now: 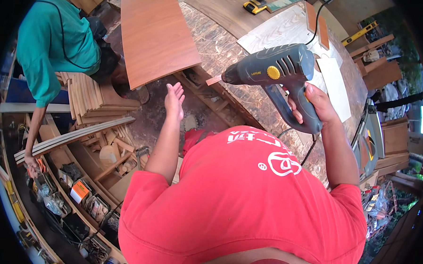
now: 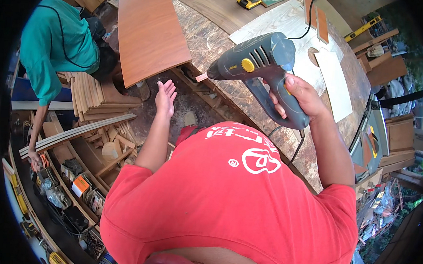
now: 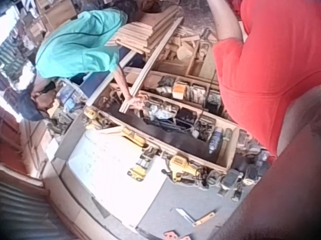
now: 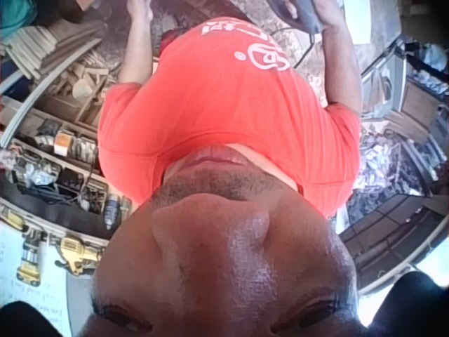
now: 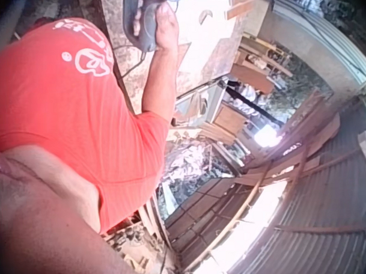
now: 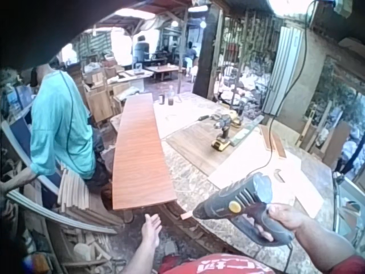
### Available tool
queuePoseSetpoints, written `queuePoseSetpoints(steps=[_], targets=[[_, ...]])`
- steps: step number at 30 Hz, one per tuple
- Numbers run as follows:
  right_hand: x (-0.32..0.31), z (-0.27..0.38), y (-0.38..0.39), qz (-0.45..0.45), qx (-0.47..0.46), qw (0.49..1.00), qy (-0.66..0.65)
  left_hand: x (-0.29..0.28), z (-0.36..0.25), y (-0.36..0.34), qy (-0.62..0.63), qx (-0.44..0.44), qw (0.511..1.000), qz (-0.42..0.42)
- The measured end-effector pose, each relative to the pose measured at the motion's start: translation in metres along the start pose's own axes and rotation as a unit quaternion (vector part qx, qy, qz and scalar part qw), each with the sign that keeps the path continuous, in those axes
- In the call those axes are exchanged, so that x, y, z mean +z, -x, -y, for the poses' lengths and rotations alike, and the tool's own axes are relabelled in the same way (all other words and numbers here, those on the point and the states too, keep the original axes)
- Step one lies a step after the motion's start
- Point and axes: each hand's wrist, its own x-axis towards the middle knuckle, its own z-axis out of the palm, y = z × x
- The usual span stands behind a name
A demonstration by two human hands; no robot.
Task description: The person carries a wooden board to a workbench, heats an edge banding strip along the edge of the board using a heat gun, and presses the strip into place with a small tool.
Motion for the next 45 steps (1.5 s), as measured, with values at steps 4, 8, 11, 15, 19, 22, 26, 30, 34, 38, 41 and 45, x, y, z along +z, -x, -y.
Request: queuePoseSetpoints(steps=[4,8,11,15,19,22,26,30,34,38,41,45], targets=[[-0.002,0.001,0.002,0.021,-0.003,1.000,-0.008,0.002,-0.001,-0.002,0.002,-0.001,1.000,0.002],[-0.006,0.002,0.003,0.027,-0.009,1.000,-0.007,0.006,-0.002,-0.004,0.003,-0.001,1.000,0.008],[-0.008,0.004,0.006,-0.001,-0.011,1.000,0.003,0.007,-0.002,-0.006,0.004,0.000,1.000,0.009],[-0.011,0.008,0.010,-0.029,-0.014,0.999,0.014,0.009,-0.002,-0.009,0.006,0.000,1.000,0.007],[-0.018,0.009,0.017,-0.058,-0.022,0.998,0.032,0.011,-0.001,-0.012,0.006,-0.002,1.000,0.011],[-0.019,0.011,0.021,-0.090,-0.019,0.995,0.042,0.012,0.002,-0.013,0.008,-0.011,1.000,0.016],[-0.029,0.010,0.024,-0.117,-0.024,0.991,0.060,0.015,0.005,-0.013,0.011,-0.018,1.000,0.023],[-0.040,0.010,0.026,-0.130,-0.029,0.988,0.082,0.016,0.006,-0.013,0.012,-0.019,0.999,0.026],[-0.045,0.011,0.028,-0.156,-0.035,0.982,0.102,0.017,0.005,-0.012,0.008,-0.022,0.999,0.025],[-0.046,0.013,0.028,-0.171,-0.052,0.977,0.121,0.014,0.004,-0.012,0.012,-0.018,0.999,0.030],[-0.048,0.013,0.026,-0.184,-0.055,0.971,0.145,0.012,0.003,-0.011,0.011,-0.015,0.999,0.030],[-0.052,0.013,0.024,-0.192,-0.049,0.967,0.160,0.008,0.002,-0.010,0.009,-0.013,1.000,0.019]])
